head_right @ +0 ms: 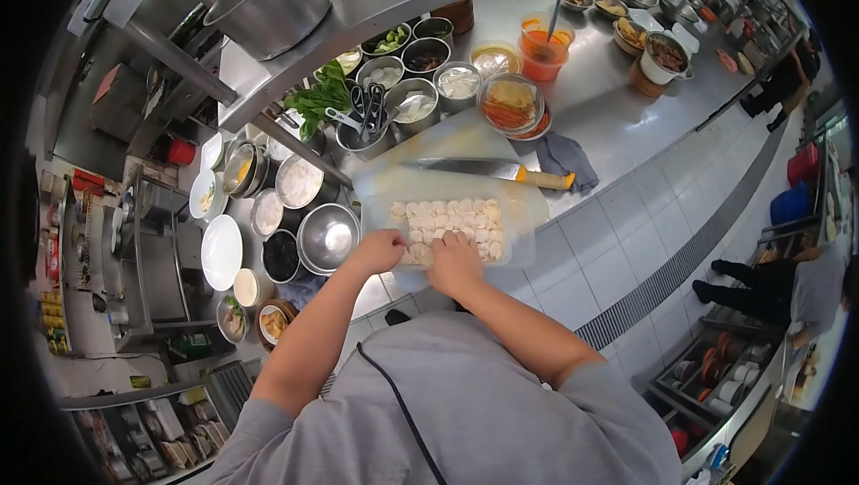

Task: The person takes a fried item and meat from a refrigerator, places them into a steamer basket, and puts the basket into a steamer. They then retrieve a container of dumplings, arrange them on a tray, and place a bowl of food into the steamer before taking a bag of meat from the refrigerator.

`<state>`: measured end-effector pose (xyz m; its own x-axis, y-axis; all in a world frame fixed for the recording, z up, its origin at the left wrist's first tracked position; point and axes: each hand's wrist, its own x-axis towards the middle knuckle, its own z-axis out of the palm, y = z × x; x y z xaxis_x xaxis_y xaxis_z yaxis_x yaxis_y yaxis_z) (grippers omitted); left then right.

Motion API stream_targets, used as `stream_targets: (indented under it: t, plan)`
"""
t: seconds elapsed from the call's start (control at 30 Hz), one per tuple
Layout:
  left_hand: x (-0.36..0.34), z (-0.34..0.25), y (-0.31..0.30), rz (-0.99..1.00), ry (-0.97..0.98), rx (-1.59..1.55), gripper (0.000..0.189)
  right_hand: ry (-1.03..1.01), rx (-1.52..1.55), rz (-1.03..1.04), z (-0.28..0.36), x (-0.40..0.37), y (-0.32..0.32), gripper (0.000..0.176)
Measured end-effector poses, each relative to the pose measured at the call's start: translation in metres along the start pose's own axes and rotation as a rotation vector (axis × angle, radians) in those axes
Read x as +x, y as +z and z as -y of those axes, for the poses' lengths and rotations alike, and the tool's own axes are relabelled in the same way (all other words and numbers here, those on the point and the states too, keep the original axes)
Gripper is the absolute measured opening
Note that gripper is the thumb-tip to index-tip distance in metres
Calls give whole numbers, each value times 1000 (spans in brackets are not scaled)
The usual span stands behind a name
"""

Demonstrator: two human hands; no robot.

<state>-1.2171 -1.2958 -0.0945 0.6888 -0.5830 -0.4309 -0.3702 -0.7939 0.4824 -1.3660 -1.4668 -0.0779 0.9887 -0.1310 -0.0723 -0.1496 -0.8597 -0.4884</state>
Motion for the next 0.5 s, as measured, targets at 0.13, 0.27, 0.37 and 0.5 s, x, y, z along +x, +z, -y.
stream_targets:
  t: [0.13, 0.27, 0.37, 0.5]
  plan:
    - [-22, -31, -3, -59, -22, 33, 47, -38, 36, -58, -3, 0, 3, 46]
    - [-23, -45, 6, -85, -114, -13, 52, -52, 47, -90, -5, -1, 4, 48]
    - [-19, -55, 6, -37, -275, 28, 54, -32, 64, -40, -2, -2, -3, 46]
    - [-5, -43, 10, 9, -341, -320, 44, -11, 76, -14, -1, 0, -6, 47]
